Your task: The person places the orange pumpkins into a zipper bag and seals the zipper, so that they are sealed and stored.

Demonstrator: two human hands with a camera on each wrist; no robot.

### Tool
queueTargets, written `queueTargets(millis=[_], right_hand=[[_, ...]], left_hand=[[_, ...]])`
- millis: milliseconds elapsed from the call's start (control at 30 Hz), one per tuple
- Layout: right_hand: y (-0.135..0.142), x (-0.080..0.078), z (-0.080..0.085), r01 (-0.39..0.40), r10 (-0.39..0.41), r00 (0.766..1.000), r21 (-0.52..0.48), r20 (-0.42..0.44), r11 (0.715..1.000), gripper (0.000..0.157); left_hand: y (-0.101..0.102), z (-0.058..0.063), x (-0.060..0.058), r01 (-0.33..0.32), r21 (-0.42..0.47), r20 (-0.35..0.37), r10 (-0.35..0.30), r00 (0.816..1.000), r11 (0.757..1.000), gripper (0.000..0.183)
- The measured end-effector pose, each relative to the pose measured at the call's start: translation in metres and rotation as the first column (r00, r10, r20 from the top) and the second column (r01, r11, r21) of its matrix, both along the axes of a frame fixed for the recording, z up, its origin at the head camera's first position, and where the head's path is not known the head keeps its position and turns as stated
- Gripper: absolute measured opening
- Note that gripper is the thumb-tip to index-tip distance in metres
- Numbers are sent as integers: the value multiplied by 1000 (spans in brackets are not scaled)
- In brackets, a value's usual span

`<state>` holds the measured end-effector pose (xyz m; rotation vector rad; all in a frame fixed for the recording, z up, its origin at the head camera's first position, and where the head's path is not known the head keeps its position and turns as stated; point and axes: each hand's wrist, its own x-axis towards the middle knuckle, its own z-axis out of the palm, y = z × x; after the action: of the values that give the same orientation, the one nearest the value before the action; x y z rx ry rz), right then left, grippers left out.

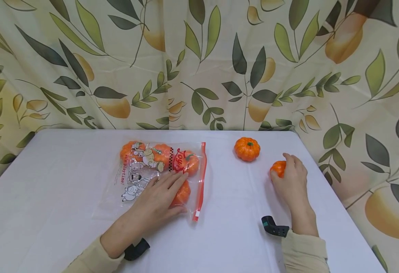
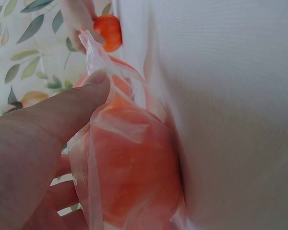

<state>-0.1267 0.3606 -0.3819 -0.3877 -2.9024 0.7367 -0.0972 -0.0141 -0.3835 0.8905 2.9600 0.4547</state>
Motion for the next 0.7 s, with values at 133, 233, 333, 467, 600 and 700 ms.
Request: queueTargets(millis=[133,233,333,467,600,700], right_hand=[[0,-1,-2,-5,4,1000,15,23,1000,69],[-1,-1,-1,-7,7,999,12,32,1000,69],[-4,0,2,-7,7,1000,5,28,1000,69],[-10,3,8,-22,22,999,-1,23,1000,68],[-18,5,15,-72,72,997,4,1,997,67],[-24,6,20,-105,105,994,16,2,994,66]], left_hand=[[0,0,0,-3,0,7,3,1000,1000,93],[0,1,-1,-5,-6,8,5,1000,1000,93],[1,1,-1,-4,-10,8,4,1000,1000,93],[1,1,0,-2,-11,10,2,1000,1000,93],[1,1,0,-6,-9,15,6,1000,1000,93],[1,1,0,-7,-6,24,7,1000,1000,94]])
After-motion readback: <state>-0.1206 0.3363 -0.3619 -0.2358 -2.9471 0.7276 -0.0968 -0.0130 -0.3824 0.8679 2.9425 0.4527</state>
